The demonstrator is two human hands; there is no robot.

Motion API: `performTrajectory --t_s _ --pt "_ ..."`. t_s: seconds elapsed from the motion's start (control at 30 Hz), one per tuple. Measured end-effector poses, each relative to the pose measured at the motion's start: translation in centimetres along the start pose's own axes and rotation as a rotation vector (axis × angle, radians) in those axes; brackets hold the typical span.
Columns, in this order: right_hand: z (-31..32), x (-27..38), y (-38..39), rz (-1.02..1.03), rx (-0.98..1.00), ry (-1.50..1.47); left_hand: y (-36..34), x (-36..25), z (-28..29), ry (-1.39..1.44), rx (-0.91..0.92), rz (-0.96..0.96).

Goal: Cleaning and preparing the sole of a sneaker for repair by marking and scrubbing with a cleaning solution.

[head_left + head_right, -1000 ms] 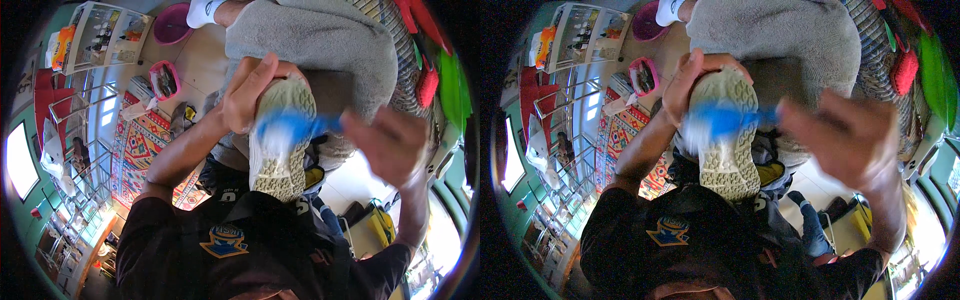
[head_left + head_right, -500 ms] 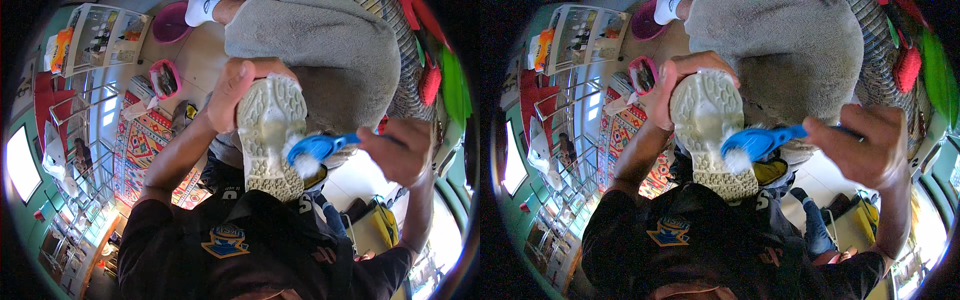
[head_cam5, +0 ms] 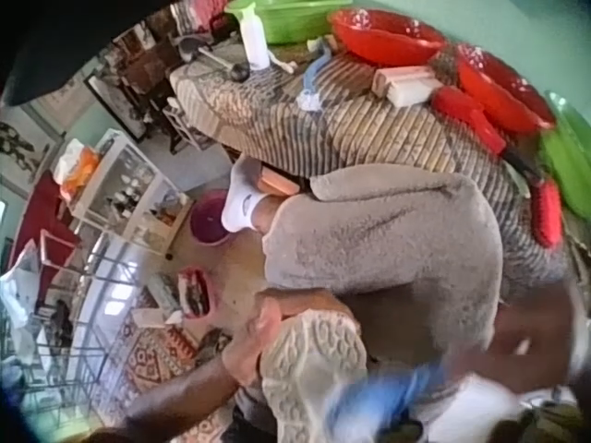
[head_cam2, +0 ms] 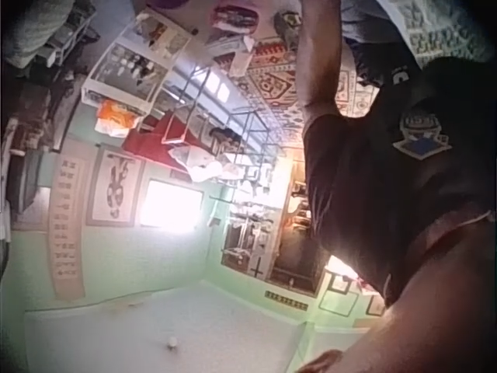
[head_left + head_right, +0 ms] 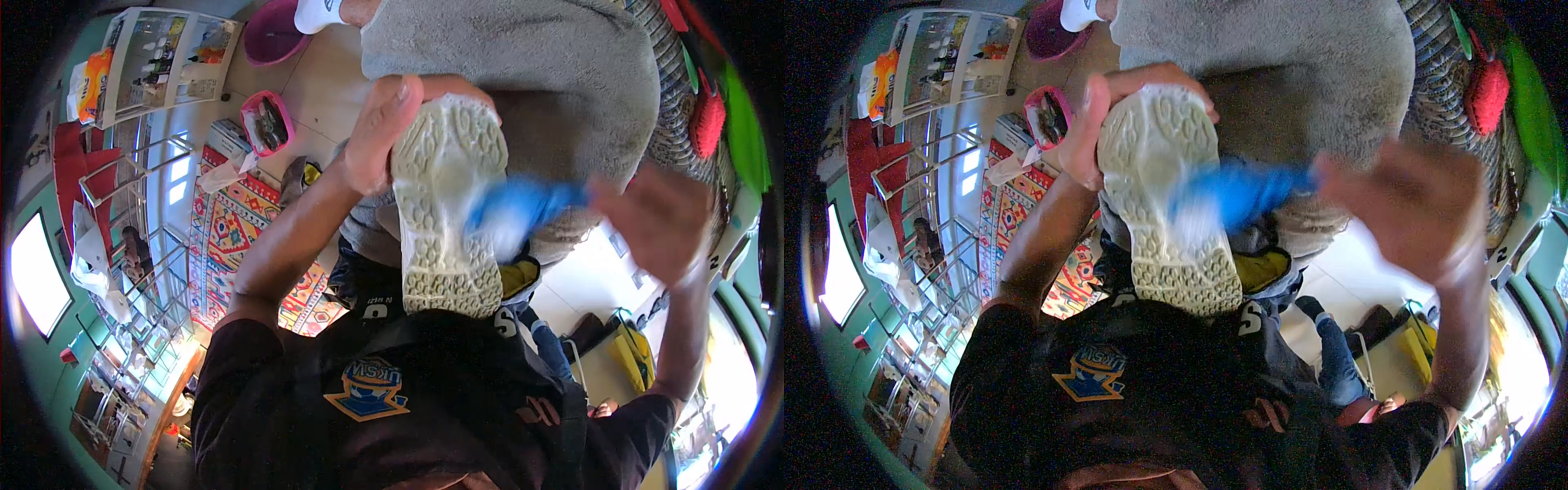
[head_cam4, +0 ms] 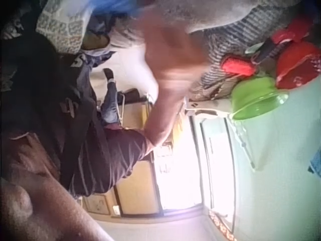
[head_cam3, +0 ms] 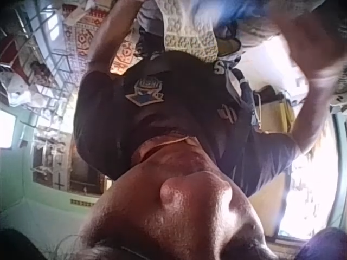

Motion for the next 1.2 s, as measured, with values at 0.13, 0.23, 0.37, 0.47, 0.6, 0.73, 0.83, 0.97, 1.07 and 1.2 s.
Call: performTrajectory --t_s 0.13,0.23,0.37,0.47,0.6,0.73,0.83,0.97,1.07,1.2 --pt "-0.1 0.0 0.8 0.198 0.020 -0.037 -0.2 0.0 -0.1 -0.132 0.042 0.043" --pt "0.2 -0.4 -0.4 0.109 -0.011 0.042 -0.3 0.1 -0.4 -0.014 -0.013 0.053" --pt "0.8 1.0 -2.3 0.308 0.122 -0.033 -0.6 0.3 -0.8 -0.029 -0.032 0.085" --pt "0.9 0.2 -4.1 0.019 -0.131 0.017 -0.7 0.2 -0.9 -0.131 -0.016 0.082" --pt "1.3 1.7 -4.6 0.431 0.122 -0.042 -1.1 0.5 -0.8 -0.061 0.003 0.109" --pt "1.8 1.5 -4.9 0.210 -0.026 0.249 -0.8 1.3 -0.7 -0.008 -0.071 0.202" --pt "1.8 1.8 -3.7 0.328 0.103 0.014 -0.7 1.6 -0.5 0.001 -0.004 0.187" --pt "1.4 0.1 -2.6 0.106 0.063 0.108 -0.8 1.9 -0.7 0.067 -0.062 0.018" --pt "1.0 -0.5 -1.9 0.214 0.200 0.025 -1.0 1.8 -0.8 0.103 -0.101 0.013" --pt "0.8 0.3 -0.5 0.381 0.275 -0.001 -1.1 1.5 -0.4 0.041 -0.010 0.161"
Point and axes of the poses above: each hand's wrist, its own y-axis away from the middle knuckle, its own z-axis out of the back of the hand, x = y × z, the point moved 1 cm from there along -y, towards the middle knuckle, and after that the axes turned 3 degrees about y, right-handed, at the moved point
